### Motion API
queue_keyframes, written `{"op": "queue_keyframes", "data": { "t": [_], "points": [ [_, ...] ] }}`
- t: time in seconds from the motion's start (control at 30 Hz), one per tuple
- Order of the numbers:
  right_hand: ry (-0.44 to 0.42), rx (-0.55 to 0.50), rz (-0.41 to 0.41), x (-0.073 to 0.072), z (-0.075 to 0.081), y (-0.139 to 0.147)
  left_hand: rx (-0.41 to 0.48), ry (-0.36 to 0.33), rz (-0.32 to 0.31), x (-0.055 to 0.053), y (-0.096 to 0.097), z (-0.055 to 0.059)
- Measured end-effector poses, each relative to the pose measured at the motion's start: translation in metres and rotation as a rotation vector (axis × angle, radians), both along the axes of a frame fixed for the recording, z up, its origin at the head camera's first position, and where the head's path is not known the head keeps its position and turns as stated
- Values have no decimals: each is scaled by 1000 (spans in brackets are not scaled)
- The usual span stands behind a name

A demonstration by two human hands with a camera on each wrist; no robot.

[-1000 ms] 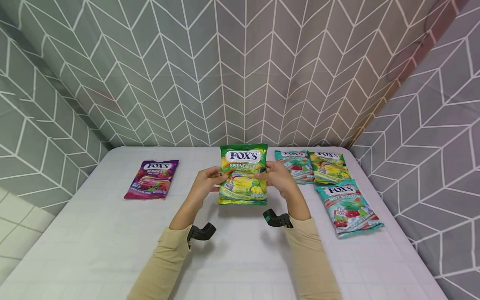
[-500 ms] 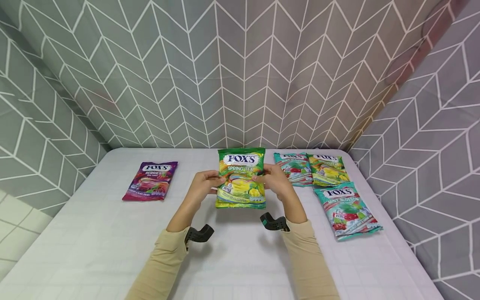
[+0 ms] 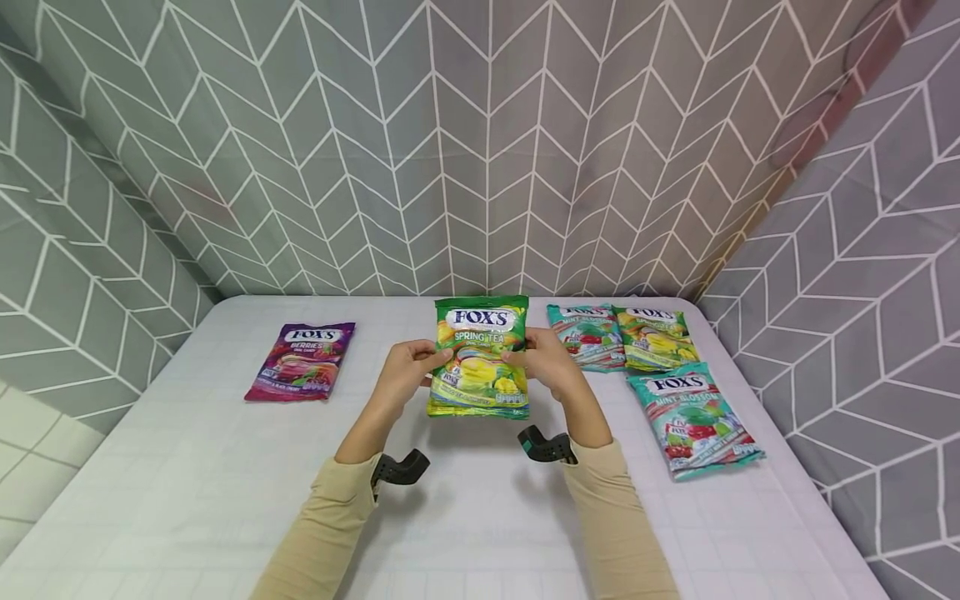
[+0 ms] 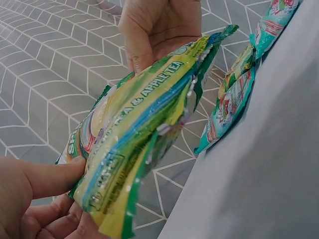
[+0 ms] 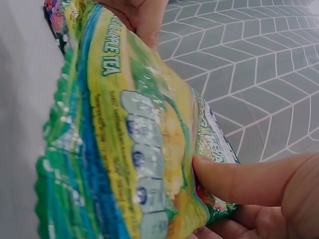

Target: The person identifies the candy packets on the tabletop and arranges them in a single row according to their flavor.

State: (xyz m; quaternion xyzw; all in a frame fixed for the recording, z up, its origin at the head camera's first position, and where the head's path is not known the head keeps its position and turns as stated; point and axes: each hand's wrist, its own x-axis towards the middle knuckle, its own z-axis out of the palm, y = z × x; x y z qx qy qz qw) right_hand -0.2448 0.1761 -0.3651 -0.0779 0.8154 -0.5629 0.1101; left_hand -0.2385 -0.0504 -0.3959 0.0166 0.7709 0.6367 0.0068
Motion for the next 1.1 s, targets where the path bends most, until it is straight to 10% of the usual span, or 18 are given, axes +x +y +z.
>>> {"op": "queue_keyframes", "data": {
  "t": [1.1],
  "points": [
    [-16,-31,42,5,6,2,56,20,-77,1,-2,2]
  ]
}}
